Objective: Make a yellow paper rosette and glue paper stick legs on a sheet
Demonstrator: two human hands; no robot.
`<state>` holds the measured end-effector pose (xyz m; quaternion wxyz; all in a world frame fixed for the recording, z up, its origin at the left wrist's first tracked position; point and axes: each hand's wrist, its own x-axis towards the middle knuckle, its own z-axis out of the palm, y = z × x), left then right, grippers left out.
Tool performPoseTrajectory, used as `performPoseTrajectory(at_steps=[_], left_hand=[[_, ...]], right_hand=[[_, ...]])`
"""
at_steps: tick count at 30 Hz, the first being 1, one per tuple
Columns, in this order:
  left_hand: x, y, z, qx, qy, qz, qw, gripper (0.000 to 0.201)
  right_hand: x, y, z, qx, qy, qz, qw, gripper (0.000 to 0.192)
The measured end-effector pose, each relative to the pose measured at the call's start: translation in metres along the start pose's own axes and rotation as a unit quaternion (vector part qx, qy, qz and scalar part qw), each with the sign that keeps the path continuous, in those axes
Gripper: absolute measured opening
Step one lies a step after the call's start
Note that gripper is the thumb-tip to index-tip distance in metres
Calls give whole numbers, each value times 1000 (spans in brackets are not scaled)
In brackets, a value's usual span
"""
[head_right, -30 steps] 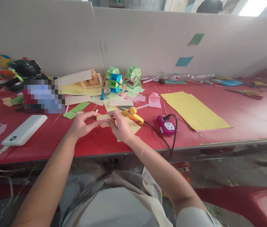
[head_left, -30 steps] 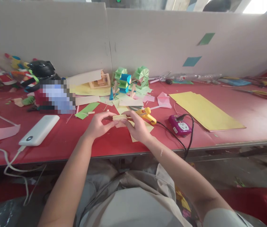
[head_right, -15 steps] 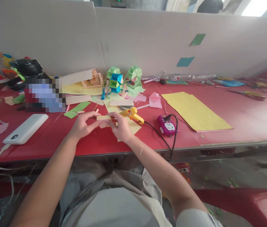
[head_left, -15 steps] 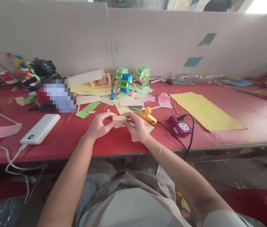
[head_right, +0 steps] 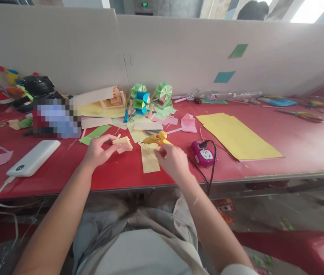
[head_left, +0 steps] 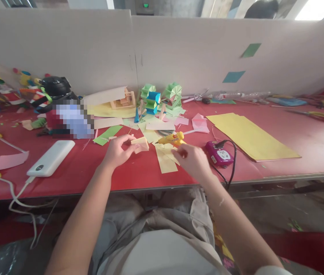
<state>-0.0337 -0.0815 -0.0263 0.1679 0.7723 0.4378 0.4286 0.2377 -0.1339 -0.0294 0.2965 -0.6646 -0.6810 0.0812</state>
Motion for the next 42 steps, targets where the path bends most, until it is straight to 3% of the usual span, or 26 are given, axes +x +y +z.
performPoseTrajectory(at_steps=[3,7,10,20,23,26,30,32,34,35,37,42], left_hand=[[2,-1,1,4,1,-19,1000,20],[2,-1,3,11,-11,-32,999,21],[2,-3,4,10,-20,-25,999,17],[3,-5,7,52,-23,7,998,12],[3,-6,8,44,-26,5,999,12],[3,-7,9,35,-33,13,999,12],[3,-7,10,21,-34,14,999,13],[3,-6,10,13,-33,18,999,14],[4,-4,10,12,-35,26,999,15],[4,-4,10,14,-37,28,999,16],[5,-3,9,20,-41,25,999,20],[5,-2,9,27,-43,17,999,27]], right_hand=[[10,19,-14,-77,29,14,997,35],[30,30,-16,-107,-67,-8,992,31],[38,38,-17,-129,-79,20,988,25],[56,56,-16,-143,-40,57,987,25],[55,61,-17,-130,-30,33,991,33],[43,66,-22,-98,28,20,995,44],[24,50,-23,-5,103,10,995,24],[20,32,-17,101,27,-54,993,26],[22,11,-8,191,-86,-123,970,40],[26,1,-2,205,-113,-158,959,48],[38,-16,10,214,-147,-208,943,52],[65,-29,34,220,-177,-268,921,29]])
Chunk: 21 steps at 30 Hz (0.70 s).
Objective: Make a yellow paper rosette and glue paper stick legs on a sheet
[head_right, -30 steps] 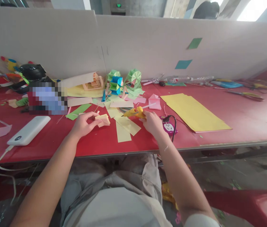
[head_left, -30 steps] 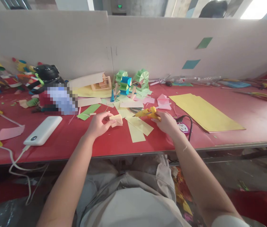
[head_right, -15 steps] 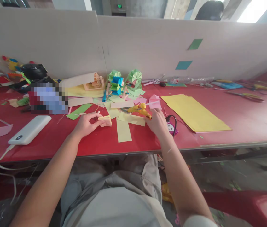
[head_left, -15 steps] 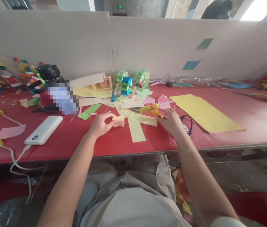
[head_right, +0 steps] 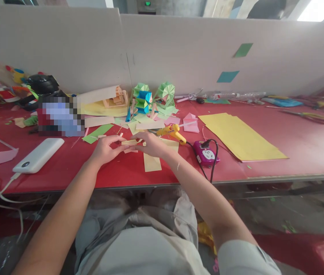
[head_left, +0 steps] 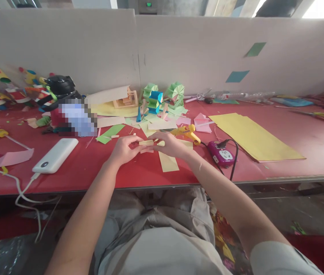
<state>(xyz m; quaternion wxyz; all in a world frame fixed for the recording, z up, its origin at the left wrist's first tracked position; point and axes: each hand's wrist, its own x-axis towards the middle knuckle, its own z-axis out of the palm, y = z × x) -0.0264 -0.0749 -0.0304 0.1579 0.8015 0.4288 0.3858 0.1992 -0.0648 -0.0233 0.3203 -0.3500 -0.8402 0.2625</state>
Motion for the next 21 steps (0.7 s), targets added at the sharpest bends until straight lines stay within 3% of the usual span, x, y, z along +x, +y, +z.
performPoseTrajectory(at_steps=[4,12,15,21], left_hand=[[5,0,2,12,-20,11,1000,24],[35,2,2,99,-64,32,992,20],[40,0,6,94,-48,50,993,18],[34,-3,13,62,2,55,997,14]], right_hand=[[3,12,6,14,21,-8,1000,20],[4,18,14,-29,123,-30,991,12],[4,18,14,-37,151,-27,987,11],[4,15,17,-57,146,-48,986,12]])
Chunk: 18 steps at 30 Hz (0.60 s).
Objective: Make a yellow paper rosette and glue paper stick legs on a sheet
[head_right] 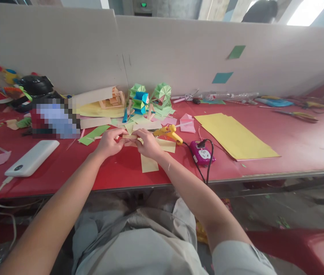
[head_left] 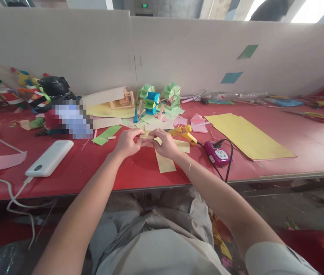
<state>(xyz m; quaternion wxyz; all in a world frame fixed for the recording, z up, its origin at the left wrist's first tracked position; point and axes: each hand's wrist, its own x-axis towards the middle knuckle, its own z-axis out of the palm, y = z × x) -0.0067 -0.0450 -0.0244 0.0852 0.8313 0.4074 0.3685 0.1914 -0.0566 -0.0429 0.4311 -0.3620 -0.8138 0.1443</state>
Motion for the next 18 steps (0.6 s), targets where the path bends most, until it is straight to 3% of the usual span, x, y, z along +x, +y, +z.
performPoseTrajectory(at_steps=[4,7,10,14,18], left_hand=[[-1,-3,4,-90,4,-55,994,14],[1,-7,10,-219,17,-113,969,26],[1,-12,14,-310,20,-138,941,38],[0,-14,15,-350,13,-173,920,48],[0,-9,17,-323,61,-222,918,48]], right_hand=[[2,0,3,38,12,48,998,18],[4,3,6,138,41,95,985,34],[4,4,8,203,29,130,970,52],[1,3,9,191,2,142,971,47],[-1,3,12,109,73,122,984,38]])
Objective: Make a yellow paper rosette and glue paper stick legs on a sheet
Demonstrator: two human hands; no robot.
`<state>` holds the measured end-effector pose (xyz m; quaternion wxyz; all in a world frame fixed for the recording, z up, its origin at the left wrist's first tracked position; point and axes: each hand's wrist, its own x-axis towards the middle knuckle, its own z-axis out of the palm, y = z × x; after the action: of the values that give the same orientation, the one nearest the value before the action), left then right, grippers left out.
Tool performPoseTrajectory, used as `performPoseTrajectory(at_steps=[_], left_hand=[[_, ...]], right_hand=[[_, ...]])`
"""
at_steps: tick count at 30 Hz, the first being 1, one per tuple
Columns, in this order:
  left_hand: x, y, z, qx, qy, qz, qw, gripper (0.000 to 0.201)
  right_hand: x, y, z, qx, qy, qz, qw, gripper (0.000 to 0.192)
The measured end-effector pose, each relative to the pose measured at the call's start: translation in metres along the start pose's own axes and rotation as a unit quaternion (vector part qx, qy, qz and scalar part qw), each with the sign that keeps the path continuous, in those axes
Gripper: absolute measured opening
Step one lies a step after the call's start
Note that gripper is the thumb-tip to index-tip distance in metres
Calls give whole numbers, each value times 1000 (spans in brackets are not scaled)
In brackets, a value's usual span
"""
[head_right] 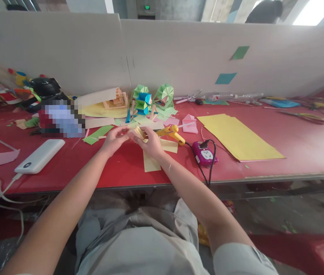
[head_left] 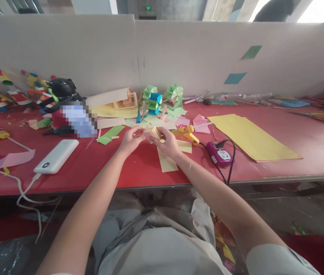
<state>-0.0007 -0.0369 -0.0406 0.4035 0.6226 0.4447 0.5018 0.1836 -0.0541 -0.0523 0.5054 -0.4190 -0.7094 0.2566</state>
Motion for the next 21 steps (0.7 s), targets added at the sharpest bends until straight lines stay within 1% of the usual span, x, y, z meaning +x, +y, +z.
performPoseTrajectory(at_steps=[1,3,5,7,11,14,16,19,21], left_hand=[[-1,0,2,-9,10,-18,1000,47],[-1,1,4,-46,16,-61,997,46],[-1,1,4,-88,6,-92,992,44],[0,2,2,-115,-3,-108,988,40],[-1,6,-4,-147,-51,-126,980,34],[-3,9,-5,-158,-105,-106,976,38],[-5,10,-5,-143,-119,-76,980,45],[-5,9,-5,-107,-94,-33,989,53],[-5,9,-7,-103,-82,-19,991,57]], right_hand=[[0,0,0,-18,11,-9,1000,39],[-1,0,1,-31,5,-28,999,44],[-2,-1,1,-12,-23,-39,999,52],[-3,-2,1,21,-43,-35,998,57],[-4,-3,1,44,-44,-13,998,60],[-4,-4,1,37,-42,-7,998,62],[-4,-4,0,35,-42,-11,998,62],[-4,-5,0,49,-47,-19,998,62],[-4,-6,0,75,-46,-12,996,56]])
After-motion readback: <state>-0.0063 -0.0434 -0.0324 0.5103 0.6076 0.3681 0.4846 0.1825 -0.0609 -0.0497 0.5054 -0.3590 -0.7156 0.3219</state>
